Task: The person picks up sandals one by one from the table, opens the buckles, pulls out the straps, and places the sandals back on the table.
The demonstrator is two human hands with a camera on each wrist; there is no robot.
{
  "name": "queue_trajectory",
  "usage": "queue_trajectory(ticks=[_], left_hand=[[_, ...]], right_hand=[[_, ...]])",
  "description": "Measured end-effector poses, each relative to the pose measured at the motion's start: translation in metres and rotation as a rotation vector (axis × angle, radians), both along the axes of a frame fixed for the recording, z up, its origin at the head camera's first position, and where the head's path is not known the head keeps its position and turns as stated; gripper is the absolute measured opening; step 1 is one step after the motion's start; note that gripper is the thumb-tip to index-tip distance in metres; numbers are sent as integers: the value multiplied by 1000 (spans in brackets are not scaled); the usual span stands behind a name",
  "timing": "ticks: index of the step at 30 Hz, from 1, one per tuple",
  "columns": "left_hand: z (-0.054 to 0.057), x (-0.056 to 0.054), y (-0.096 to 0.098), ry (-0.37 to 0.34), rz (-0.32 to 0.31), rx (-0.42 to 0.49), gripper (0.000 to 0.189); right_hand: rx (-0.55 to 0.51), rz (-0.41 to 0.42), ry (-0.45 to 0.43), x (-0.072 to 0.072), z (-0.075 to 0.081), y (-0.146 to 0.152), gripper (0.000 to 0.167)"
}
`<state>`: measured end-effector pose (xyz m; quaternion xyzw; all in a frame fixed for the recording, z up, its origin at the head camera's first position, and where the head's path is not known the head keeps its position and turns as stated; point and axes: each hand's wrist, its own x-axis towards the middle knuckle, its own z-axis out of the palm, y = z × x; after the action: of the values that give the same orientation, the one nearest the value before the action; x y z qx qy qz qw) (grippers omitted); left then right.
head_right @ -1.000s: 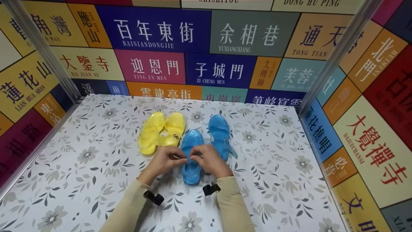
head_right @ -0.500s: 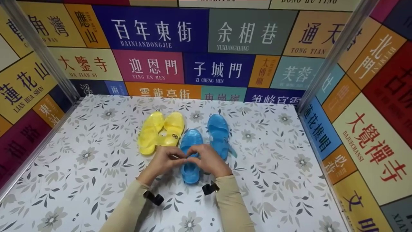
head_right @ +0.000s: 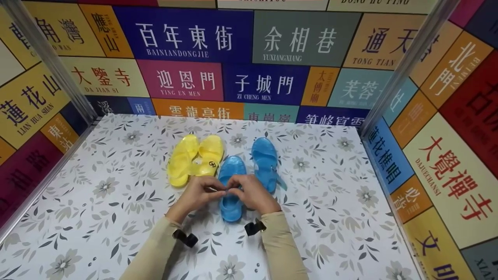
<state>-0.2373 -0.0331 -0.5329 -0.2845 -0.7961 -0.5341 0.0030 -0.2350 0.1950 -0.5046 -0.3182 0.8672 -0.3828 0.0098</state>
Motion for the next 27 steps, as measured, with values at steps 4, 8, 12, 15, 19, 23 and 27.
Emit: queue_trajectory(ticks=[4,8,12,15,19,23,27], left_hand=[[1,-1,0,-3,8,-6,8],[2,-1,1,-1,11,-11,8],[1,0,1,-2,14,-10,7],[1,1,1,10,11,0,8],[0,2,2,26,9,14,10],[1,2,1,5,20,9,10],[2,1,0,-4,14,12,10]], right_hand=[[-2,18,36,0,0,3,4],[-7,19,40,-1,1,5,5],[1,11,14,0,2,5,3],[12,3,-25,2,2,3,8],[21,-3,-49,2,0,-1,12],[18,-3,-16,1,-2,-7,11],[13,-21,-5,0,-2,-8,10]])
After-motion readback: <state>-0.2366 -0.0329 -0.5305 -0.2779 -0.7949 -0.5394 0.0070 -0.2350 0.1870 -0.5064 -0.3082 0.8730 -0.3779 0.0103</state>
